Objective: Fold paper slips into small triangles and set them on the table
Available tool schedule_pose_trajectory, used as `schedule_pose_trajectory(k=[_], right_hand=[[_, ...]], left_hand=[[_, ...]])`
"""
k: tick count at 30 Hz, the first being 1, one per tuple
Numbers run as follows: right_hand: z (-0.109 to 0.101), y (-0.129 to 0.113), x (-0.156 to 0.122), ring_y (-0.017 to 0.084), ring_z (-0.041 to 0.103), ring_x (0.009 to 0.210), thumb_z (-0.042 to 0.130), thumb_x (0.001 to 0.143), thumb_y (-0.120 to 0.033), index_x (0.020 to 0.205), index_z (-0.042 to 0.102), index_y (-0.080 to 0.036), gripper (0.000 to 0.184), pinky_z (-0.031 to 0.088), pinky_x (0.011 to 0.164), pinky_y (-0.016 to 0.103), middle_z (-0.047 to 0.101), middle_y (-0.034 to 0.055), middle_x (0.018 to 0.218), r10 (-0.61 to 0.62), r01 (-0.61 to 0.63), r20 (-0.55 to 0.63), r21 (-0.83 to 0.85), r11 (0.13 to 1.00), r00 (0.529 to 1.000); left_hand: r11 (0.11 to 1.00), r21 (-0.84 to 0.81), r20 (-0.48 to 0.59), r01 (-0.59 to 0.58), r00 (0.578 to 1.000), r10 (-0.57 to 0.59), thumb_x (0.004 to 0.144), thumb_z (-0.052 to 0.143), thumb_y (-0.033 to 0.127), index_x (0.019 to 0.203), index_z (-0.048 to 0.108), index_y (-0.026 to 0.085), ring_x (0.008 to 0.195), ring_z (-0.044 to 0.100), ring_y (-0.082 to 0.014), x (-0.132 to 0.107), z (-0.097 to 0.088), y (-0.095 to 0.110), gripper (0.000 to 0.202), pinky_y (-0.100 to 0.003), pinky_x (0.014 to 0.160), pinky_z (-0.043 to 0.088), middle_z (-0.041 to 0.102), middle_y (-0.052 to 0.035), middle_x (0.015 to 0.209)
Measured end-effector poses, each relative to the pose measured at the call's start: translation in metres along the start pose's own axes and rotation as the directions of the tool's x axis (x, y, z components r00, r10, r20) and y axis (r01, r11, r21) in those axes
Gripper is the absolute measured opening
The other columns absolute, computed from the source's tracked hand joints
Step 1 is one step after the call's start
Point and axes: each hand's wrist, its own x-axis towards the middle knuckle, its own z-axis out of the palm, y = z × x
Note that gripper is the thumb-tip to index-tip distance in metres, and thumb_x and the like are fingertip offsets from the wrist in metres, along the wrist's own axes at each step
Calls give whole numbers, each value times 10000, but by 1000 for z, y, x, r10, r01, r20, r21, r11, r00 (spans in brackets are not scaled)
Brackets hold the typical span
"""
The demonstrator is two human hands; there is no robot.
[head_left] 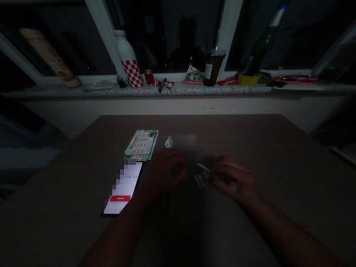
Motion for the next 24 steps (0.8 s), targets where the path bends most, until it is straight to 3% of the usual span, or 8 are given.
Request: schedule_pose_trajectory(k=[3, 5, 8, 10, 14, 24], right_hand=[[5, 2, 0, 192, 629, 689, 645, 720, -115, 822, 631, -199, 134, 527, 655, 359, 649, 36, 697, -4, 3, 43, 14, 1000, 999], [7, 1, 0, 192, 626, 698, 643, 725, -115, 831, 628, -196, 133, 524, 667, 364, 648, 39, 702, -6, 5, 66, 19, 1000, 998], [8, 0, -2, 197, 629, 726, 647, 731, -130, 855, 630, -195, 141, 522, 687, 368, 652, 48, 735, 2, -4, 92, 25, 1000, 996], [6, 0, -3, 206, 633, 776, 654, 738, -155, 907, 633, -199, 175, 520, 710, 374, 664, 60, 800, 35, -38, 105, 20, 999, 994], [4, 1, -5, 214, 640, 836, 662, 756, -170, 990, 640, -203, 238, 517, 741, 388, 685, 75, 884, 56, -63, 113, 57, 996, 992], [6, -4, -5, 181, 624, 716, 637, 775, -103, 875, 657, -194, 137, 509, 705, 381, 681, 42, 739, 82, -92, 64, 162, 983, 995]], left_hand=[[999, -18, 64, 38, 997, -37, 754, 614, 267, 1015, 580, 171, 967, 556, -215, -1, 5, 13, 280, -385, 862, 452, 612, -83, 1004], [999, -34, 94, 18, 995, -14, 756, 637, 334, 1082, 569, 178, 1007, 540, -225, -2, 11, 20, 368, -398, 888, 441, 606, -87, 1050], [996, -63, 110, -70, 991, 76, 833, 565, 253, 943, 625, 192, 916, 564, -188, -1, 19, 22, 140, -366, 844, 447, 642, -50, 930], [991, -99, 81, -88, 992, 96, 854, 538, 215, 874, 637, 188, 856, 572, -167, 0, 22, 19, 105, -341, 807, 455, 651, -37, 863], [978, -201, 29, -49, 998, 56, 864, 537, 234, 860, 646, 184, 819, 582, -151, -1, 26, 17, 120, -314, 763, 474, 649, -39, 836], [923, -381, 29, 48, 999, -40, 847, 565, 216, 841, 655, 182, 792, 595, -154, -3, 29, 25, 96, -300, 723, 486, 638, -43, 801]])
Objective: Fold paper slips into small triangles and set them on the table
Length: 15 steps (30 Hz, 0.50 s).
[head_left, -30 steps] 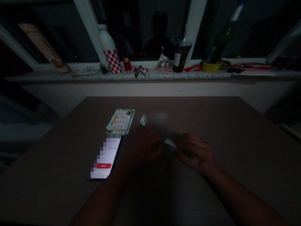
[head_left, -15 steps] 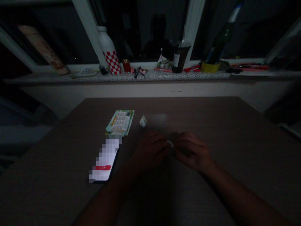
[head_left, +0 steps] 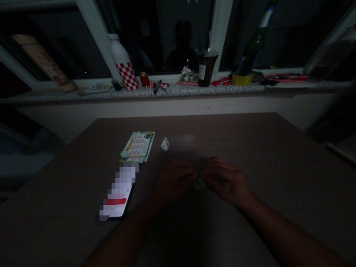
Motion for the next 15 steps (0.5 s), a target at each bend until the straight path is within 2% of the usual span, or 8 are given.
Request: schedule_pose_trajectory(k=[10, 15], right_hand=[[4, -5, 0, 170, 622, 710, 616, 794, -108, 850, 660, -174, 96, 508, 678, 345, 654, 45, 738, 92, -91, -26, 48, 995, 995], [5, -3, 0, 181, 634, 734, 619, 803, -142, 859, 664, -180, 82, 512, 692, 347, 667, 54, 766, 146, -145, -7, 43, 988, 989]], left_hand=[[993, -79, -73, 84, 993, -90, 830, 595, 229, 808, 669, 188, 764, 606, -150, 0, -1, 3, 88, -296, 700, 493, 646, -32, 785], [987, -80, -76, 140, 986, -146, 826, 601, 248, 803, 672, 182, 776, 607, -153, -2, -2, 1, 100, -292, 708, 490, 647, -34, 802]])
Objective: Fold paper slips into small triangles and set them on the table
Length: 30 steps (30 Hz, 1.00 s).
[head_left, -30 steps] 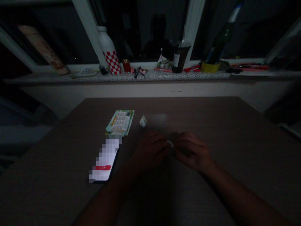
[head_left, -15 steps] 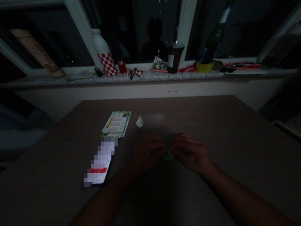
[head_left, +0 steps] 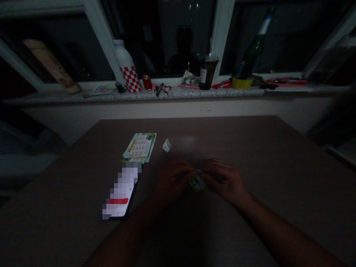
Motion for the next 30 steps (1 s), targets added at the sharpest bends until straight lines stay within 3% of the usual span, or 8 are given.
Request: schedule_pose_trajectory(k=[6, 12, 16, 21, 24, 25, 29, 30], right_hand=[[2, 1, 0, 172, 620, 703, 614, 801, -119, 837, 657, -186, 87, 508, 672, 337, 654, 45, 737, 0, 0, -9, -19, 1000, 1000], [0, 0, 0, 182, 619, 727, 615, 790, -105, 853, 644, -182, 104, 496, 693, 351, 657, 49, 746, -87, 92, 70, -59, 994, 994], [-2, 1, 0, 177, 614, 709, 620, 791, -116, 842, 643, -181, 86, 490, 684, 343, 656, 42, 719, -87, 94, 94, -74, 993, 992], [-13, 9, 0, 175, 611, 703, 595, 811, -141, 828, 648, -173, 64, 486, 661, 325, 650, 51, 725, -2, 16, 142, -96, 995, 990], [-19, 15, 0, 172, 606, 687, 582, 816, -151, 785, 644, -168, 71, 479, 634, 314, 643, 54, 718, 46, -28, 132, -131, 991, 990], [-20, 16, 0, 170, 609, 692, 580, 819, -156, 784, 644, -171, 74, 481, 639, 311, 648, 52, 728, 66, -48, 132, -132, 990, 989], [-16, 19, 0, 161, 624, 721, 570, 831, -178, 819, 638, -186, 70, 491, 652, 291, 657, 41, 771, 129, -119, 100, -102, 988, 987], [-15, 19, 0, 160, 627, 725, 571, 831, -181, 823, 636, -189, 66, 493, 652, 287, 660, 40, 781, 136, -127, 90, -101, 987, 987]], left_hand=[[999, -12, -10, 40, 999, -40, 827, 592, 259, 792, 657, 177, 762, 600, -148, 0, 0, -1, 110, -280, 700, 486, 636, -33, 804], [994, 96, 59, -44, 997, 39, 813, 598, 248, 822, 639, 177, 817, 593, -170, 1, 0, 6, 83, -313, 751, 479, 640, -47, 818], [994, 81, 67, -66, 996, 61, 847, 563, 237, 810, 658, 180, 750, 599, -148, 2, 2, 10, 116, -286, 704, 482, 648, -34, 768], [989, 74, -47, 126, 991, -123, 823, 597, 268, 763, 660, 188, 689, 600, -138, 4, -9, 0, 118, -258, 630, 482, 654, -16, 750], [961, 62, -267, 270, 932, -245, 829, 581, 276, 815, 660, 184, 686, 599, -131, 6, -20, -12, 122, -241, 616, 479, 651, 0, 741], [956, 65, -285, 286, 924, -257, 810, 602, 268, 803, 663, 180, 693, 602, -133, 7, -22, -15, 107, -241, 626, 477, 652, 2, 736], [953, 45, -113, 298, 950, -292, 800, 611, 276, 783, 671, 189, 701, 612, -139, 9, -16, -15, 107, -255, 647, 482, 669, 2, 749], [958, 28, -127, 286, 951, -281, 794, 619, 278, 773, 666, 191, 701, 612, -139, 9, -13, -14, 101, -257, 649, 483, 668, 2, 748]])
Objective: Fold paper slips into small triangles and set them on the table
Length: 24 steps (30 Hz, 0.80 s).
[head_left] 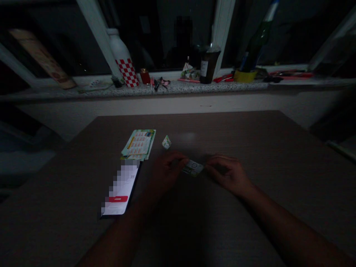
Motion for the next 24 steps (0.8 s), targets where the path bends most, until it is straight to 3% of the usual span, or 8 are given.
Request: schedule_pose_trajectory(k=[5, 9, 12, 19, 24], right_hand=[[4, -2, 1, 178, 637, 790, 624, 790, -189, 902, 634, -203, 113, 504, 703, 304, 673, 53, 854, -8, 4, -72, -47, 999, 997], [8, -3, 1, 178, 631, 754, 641, 765, -170, 868, 634, -197, 107, 507, 677, 307, 661, 51, 808, -131, 130, -71, -31, 991, 989], [9, -1, 0, 174, 628, 740, 639, 763, -147, 843, 637, -200, 96, 500, 684, 316, 656, 40, 778, -193, 189, -90, -53, 981, 977], [-1, 2, 1, 186, 627, 758, 646, 751, -127, 875, 634, -207, 147, 488, 709, 348, 667, 38, 786, -275, 265, -50, -156, 952, 960], [-3, 0, 2, 188, 625, 766, 633, 758, -128, 894, 626, -212, 160, 485, 725, 362, 673, 41, 805, -306, 299, -8, -191, 935, 952]], left_hand=[[998, -62, 24, -28, 999, 30, 797, 612, 252, 755, 653, 182, 724, 613, -143, -5, 10, 7, 91, -267, 674, 490, 662, -8, 755], [993, -85, 60, -85, 994, 90, 802, 614, 247, 778, 654, 182, 753, 621, -142, -7, 12, 8, 80, -266, 699, 493, 672, -16, 803], [988, -11, 101, -155, 983, 155, 805, 617, 236, 809, 655, 186, 780, 622, -142, -8, 9, 6, 63, -275, 736, 492, 670, -18, 825], [892, 147, 183, -427, 898, 399, 812, 607, 217, 915, 638, 199, 864, 602, -160, -6, 1, 0, 108, -325, 790, 491, 661, -36, 874], [838, 235, 198, -492, 868, 455, 823, 582, 207, 895, 640, 188, 843, 599, -155, -6, 0, 3, 94, -318, 771, 496, 660, -44, 871]])
